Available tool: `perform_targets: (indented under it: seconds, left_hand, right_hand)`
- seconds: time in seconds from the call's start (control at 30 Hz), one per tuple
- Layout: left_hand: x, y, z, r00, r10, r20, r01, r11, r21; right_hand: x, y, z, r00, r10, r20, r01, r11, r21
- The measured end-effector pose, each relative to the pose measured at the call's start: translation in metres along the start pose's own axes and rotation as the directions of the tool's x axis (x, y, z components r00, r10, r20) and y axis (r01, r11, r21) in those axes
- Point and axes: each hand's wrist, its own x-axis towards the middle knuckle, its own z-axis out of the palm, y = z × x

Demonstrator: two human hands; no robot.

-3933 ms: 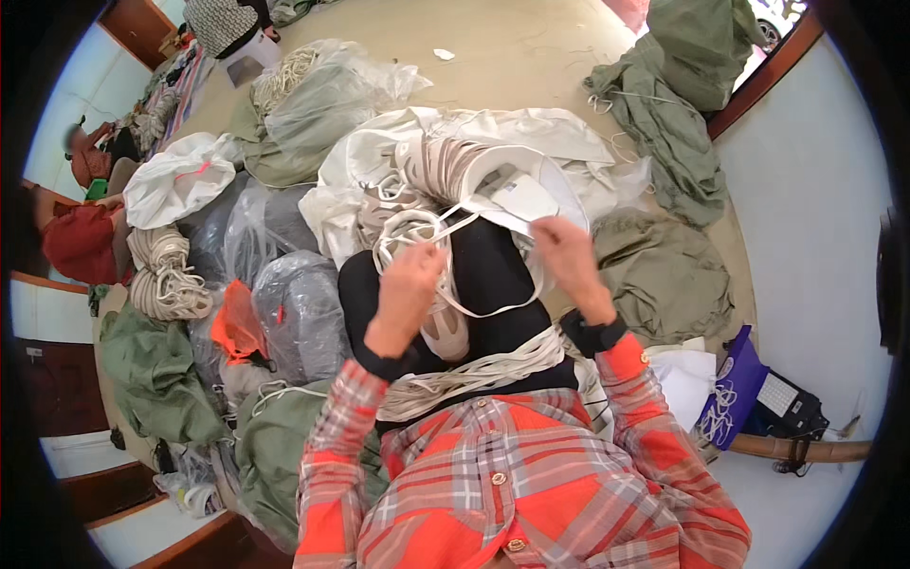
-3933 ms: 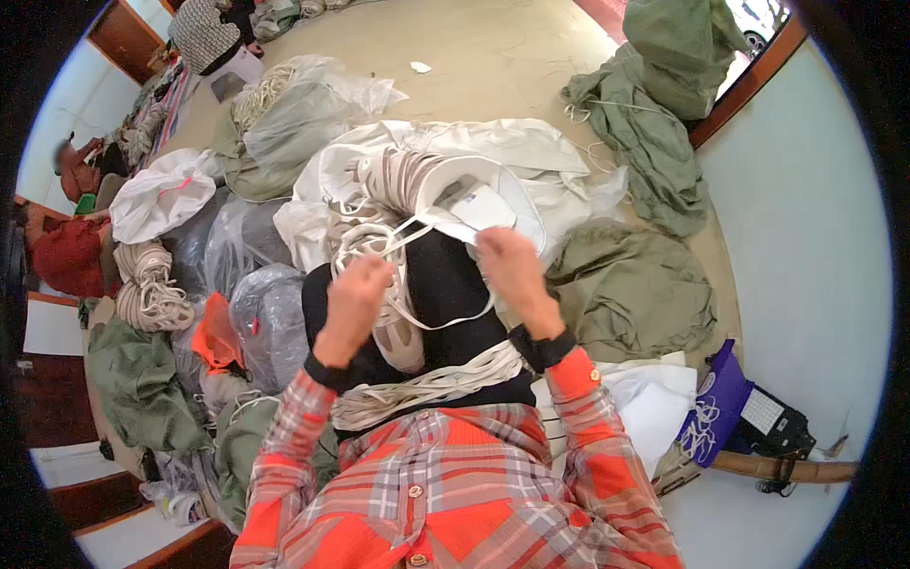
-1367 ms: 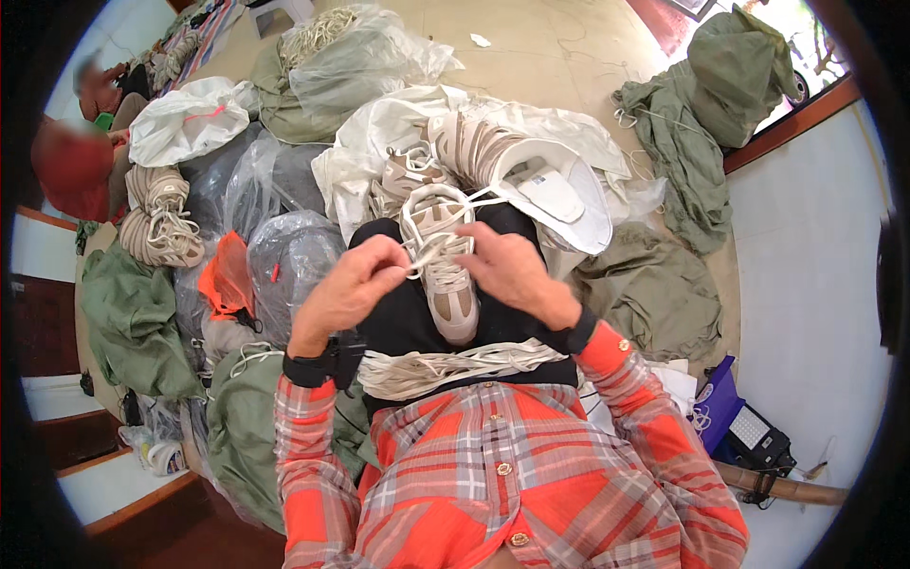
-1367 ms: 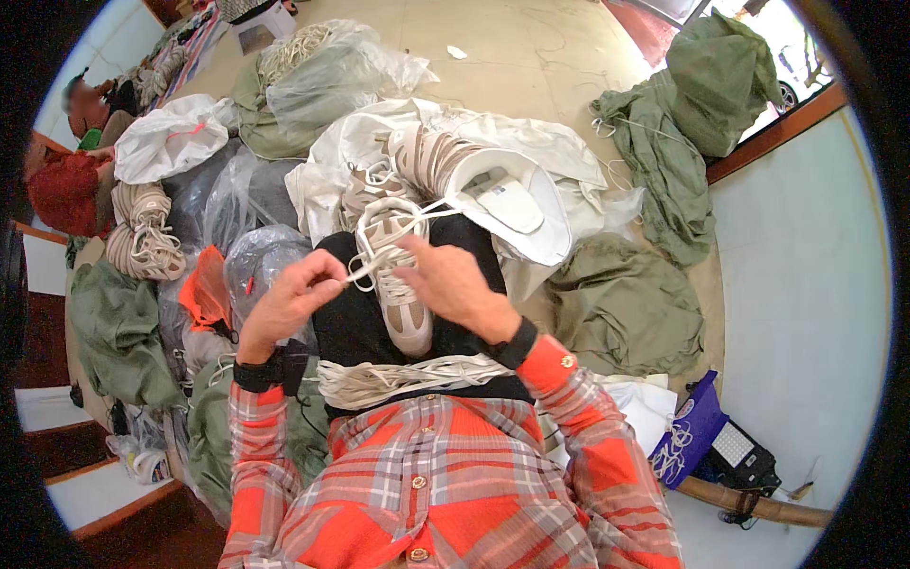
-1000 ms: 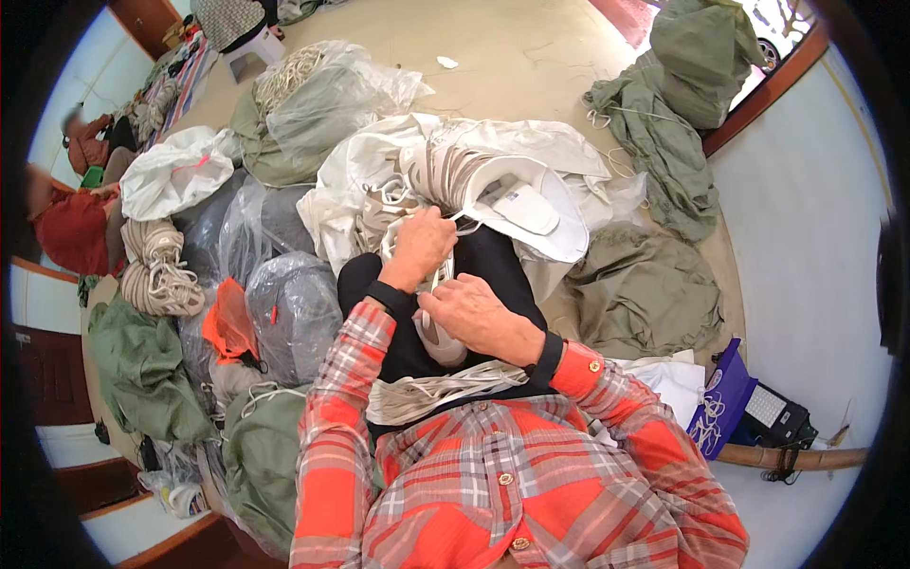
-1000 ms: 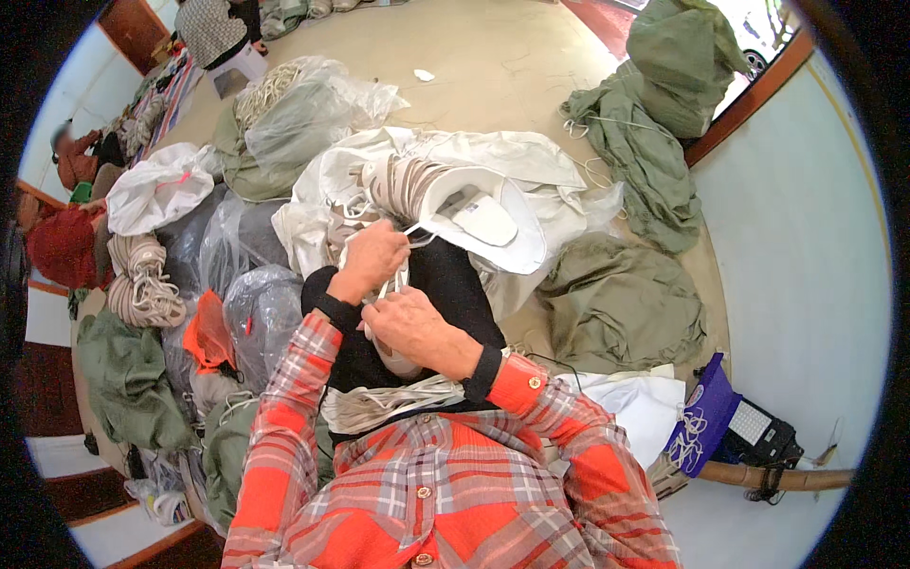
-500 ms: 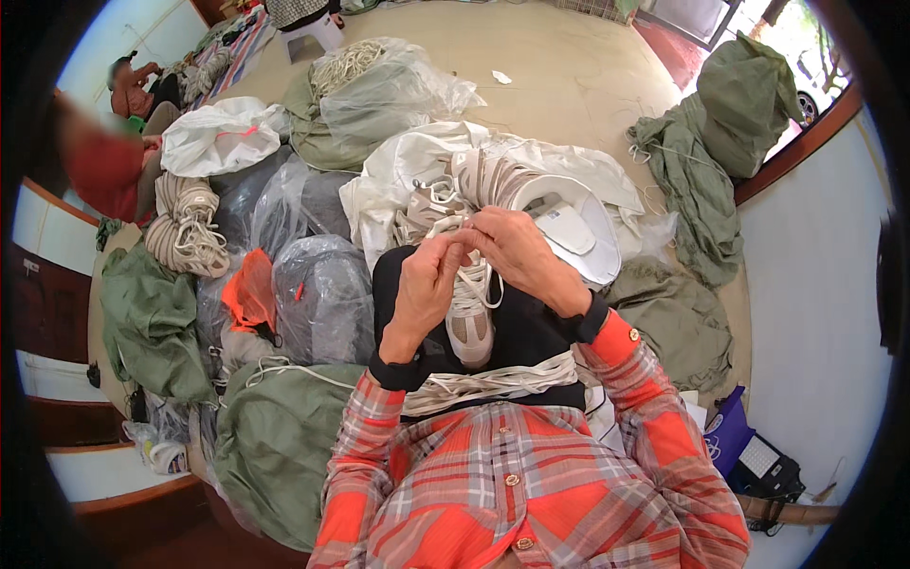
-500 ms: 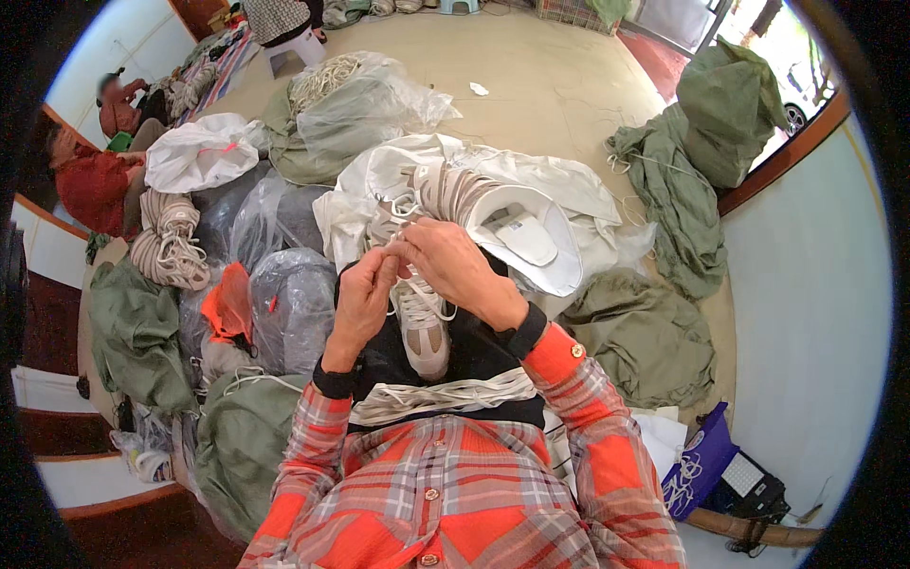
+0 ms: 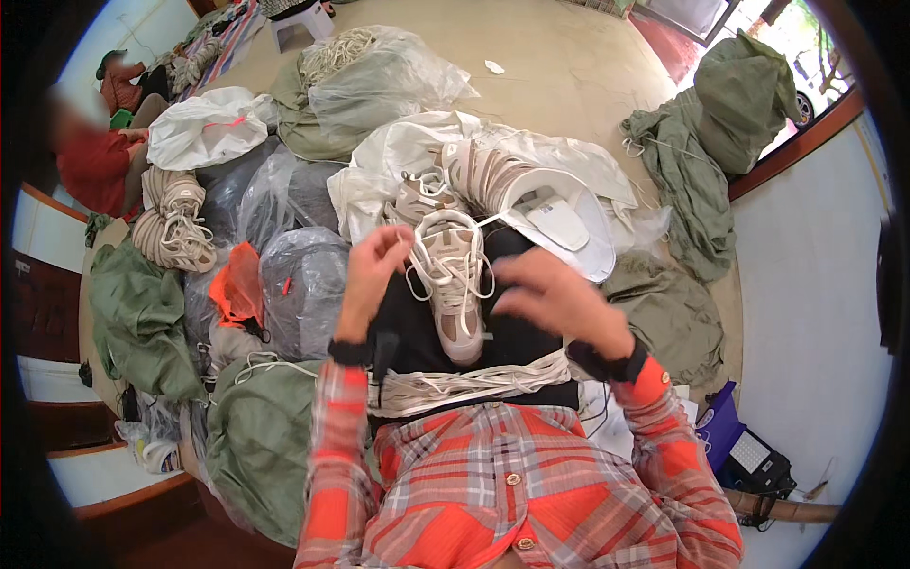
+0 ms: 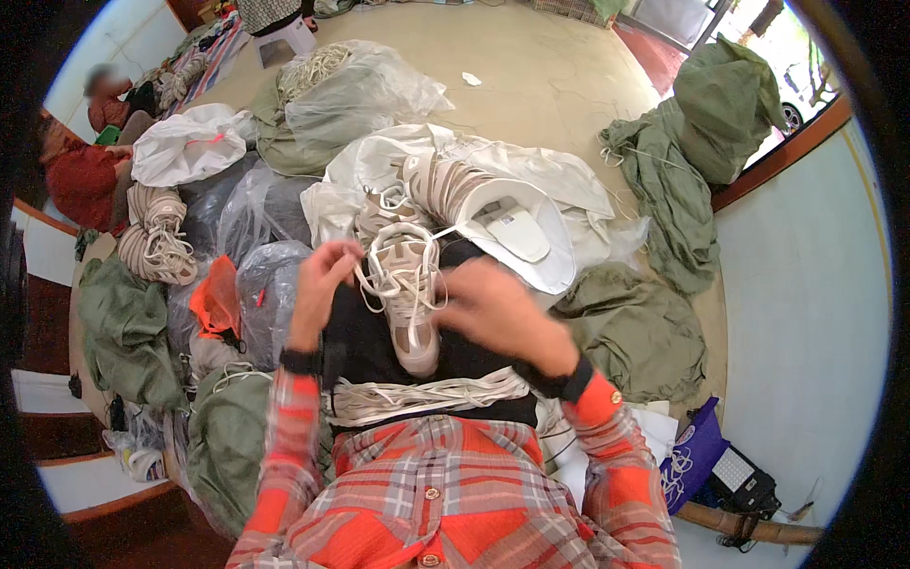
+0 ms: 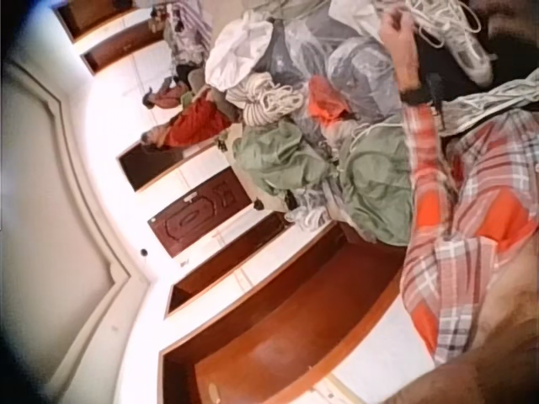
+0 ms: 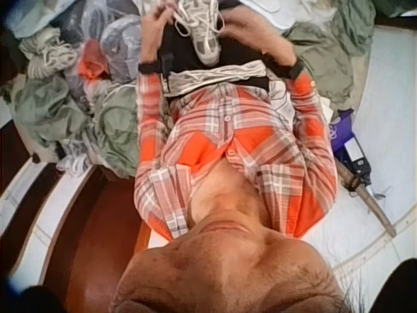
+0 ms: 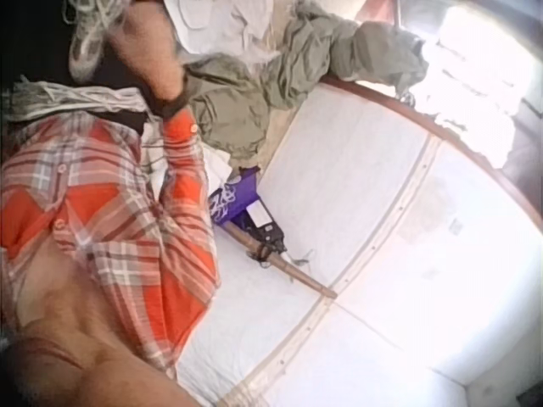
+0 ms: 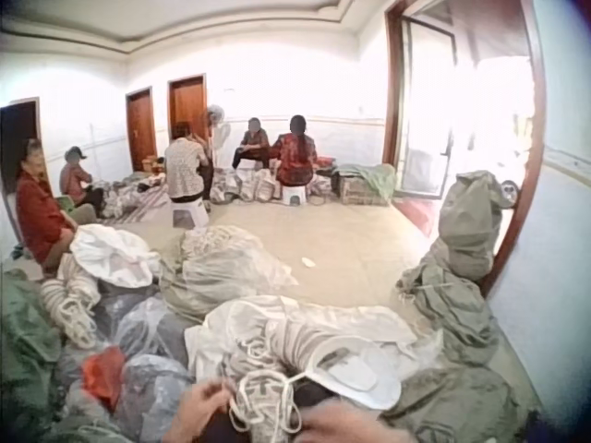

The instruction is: The recorder is lacing up the upper part of several shoes as part of a manufacturing or assembly process.

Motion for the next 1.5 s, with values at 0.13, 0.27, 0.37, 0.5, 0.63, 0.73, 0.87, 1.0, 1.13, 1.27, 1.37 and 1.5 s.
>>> perform_targets:
  seconds: [0.13, 0.27, 0.37, 0.5, 0.63, 0.73, 0.87, 1.0, 1.13, 1.27, 1.37, 1.5]
  left_hand:
    - [0.099, -0.061, -0.009, 0.947, -0.218, 0.238, 0.054, 0.834, 0.549]
    - [0.128, -0.083, 0.002, 0.704, -0.571, 0.422, 0.245, 0.754, 0.61]
    - [0.12, -0.107, -0.005, 0.869, -0.348, 0.351, 0.088, 0.808, 0.582]
    - [0.114, -0.058, 0.013, 0.899, -0.412, 0.15, 0.182, 0.662, 0.727]
    - [0.076, -0.024, 0.005, 0.79, -0.586, 0.179, 0.533, 0.801, 0.274]
    - [0.036, -0.019, 0.013, 0.739, -0.547, 0.394, 0.673, 0.571, -0.47]
    - [0.045, -0.013, 0.013, 0.761, -0.537, 0.365, 0.631, 0.48, -0.609]
    - [0.025, 0.085, 0.099, 0.978, -0.041, 0.204, 0.146, 0.833, -0.533]
    - [0.063, -0.029, 0.173, 0.999, -0.031, 0.043, 0.053, 0.628, -0.776]
    - [0.117, -0.045, 0.179, 0.956, 0.217, -0.195, -0.227, 0.973, -0.033]
    - [0.1, -0.055, 0.194, 0.998, -0.06, 0.028, 0.066, 0.844, -0.533]
    - [0.054, -0.026, 0.154, 0.94, -0.163, 0.298, 0.306, 0.788, -0.534]
  right_hand:
    - [-0.033, 0.126, -0.036, 0.843, 0.237, -0.483, -0.473, 0.754, -0.456]
    - [-0.076, 0.209, -0.03, 0.596, 0.799, -0.076, -0.766, 0.594, 0.246]
    - [-0.097, 0.235, 0.008, 0.625, 0.769, 0.137, -0.468, 0.229, 0.853]
    - [-0.106, 0.245, 0.017, 0.512, 0.853, 0.099, -0.479, 0.188, 0.858]
    - [-0.086, 0.238, 0.018, 0.6, 0.784, 0.161, -0.411, 0.129, 0.902]
    - [-0.115, 0.252, 0.046, 0.533, 0.817, 0.221, -0.311, -0.054, 0.949]
    - [-0.094, 0.238, 0.048, 0.506, 0.862, 0.027, -0.383, 0.197, 0.903]
    - [-0.037, 0.163, -0.028, 0.694, 0.72, -0.026, -0.527, 0.532, 0.663]
    - [-0.006, 0.12, -0.047, 0.934, 0.332, -0.134, -0.314, 0.939, 0.139]
    - [-0.019, 0.139, -0.038, 0.924, 0.316, -0.215, -0.28, 0.943, 0.182]
    - [-0.061, 0.164, -0.011, 0.954, 0.289, -0.086, -0.244, 0.907, 0.343]
    - [-0.116, 0.168, -0.098, 0.745, 0.617, 0.254, -0.553, 0.784, -0.284]
